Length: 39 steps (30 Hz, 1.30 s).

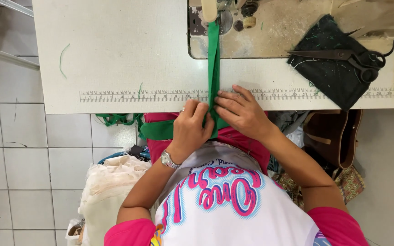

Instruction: Folding and sewing green fabric strips using an industrial sewing machine

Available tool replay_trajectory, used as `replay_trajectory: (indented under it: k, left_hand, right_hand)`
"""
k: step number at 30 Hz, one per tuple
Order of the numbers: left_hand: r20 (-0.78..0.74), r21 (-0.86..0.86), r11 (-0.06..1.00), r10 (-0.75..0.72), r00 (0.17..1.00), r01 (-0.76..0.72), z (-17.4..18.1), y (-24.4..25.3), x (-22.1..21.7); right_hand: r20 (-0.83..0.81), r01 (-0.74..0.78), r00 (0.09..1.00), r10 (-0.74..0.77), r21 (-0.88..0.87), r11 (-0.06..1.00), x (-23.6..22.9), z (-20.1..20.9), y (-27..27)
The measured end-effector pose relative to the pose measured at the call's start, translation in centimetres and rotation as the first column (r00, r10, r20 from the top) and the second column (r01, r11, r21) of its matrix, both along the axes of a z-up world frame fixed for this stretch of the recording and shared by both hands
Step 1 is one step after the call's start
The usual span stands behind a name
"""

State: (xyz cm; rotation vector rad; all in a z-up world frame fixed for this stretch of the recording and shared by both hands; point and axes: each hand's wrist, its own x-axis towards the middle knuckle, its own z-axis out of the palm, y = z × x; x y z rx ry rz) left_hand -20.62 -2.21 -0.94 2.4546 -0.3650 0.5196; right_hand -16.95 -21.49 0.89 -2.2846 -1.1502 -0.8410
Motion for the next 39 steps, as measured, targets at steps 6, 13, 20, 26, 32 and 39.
replay_trajectory:
  k: [6,13,20,26,32,39]
  left_hand:
    - [0.232,-0.001,0.937,-0.34,0.911,0.35,3.7,-0.1,2.9]
    - [0.165,0.127,0.888,-0.458,0.873,0.442,2.0,-0.2,4.0]
    - [0.132,0.159,0.875,-0.478,0.868,0.457,1.6,0.6,4.4]
    - [-0.007,-0.077,0.843,-0.534,0.845,0.532,0.3,1.8,5.5]
    - [-0.091,-0.073,0.842,-0.539,0.837,0.535,0.3,1.8,7.0]
    - [0.197,0.265,0.876,-0.458,0.867,0.403,0.9,1.5,12.6]
  right_hand:
    - [0.0,-0.022,1.0,0.022,-0.045,0.999,0.1,-0.9,-0.4]
    - [-0.021,-0.032,0.999,0.031,-0.041,0.999,-0.1,-1.6,-0.5]
    - [0.008,0.022,1.0,-0.023,0.03,0.999,-0.6,-3.8,-0.8]
    - [-0.009,-0.003,1.0,0.003,0.061,0.998,-0.4,-1.6,-0.2]
    - [0.01,0.022,1.0,-0.022,-0.013,1.0,-0.5,-1.2,-0.1]
    - [-0.011,-0.008,1.0,0.008,-0.002,1.0,-0.4,0.0,-0.1]
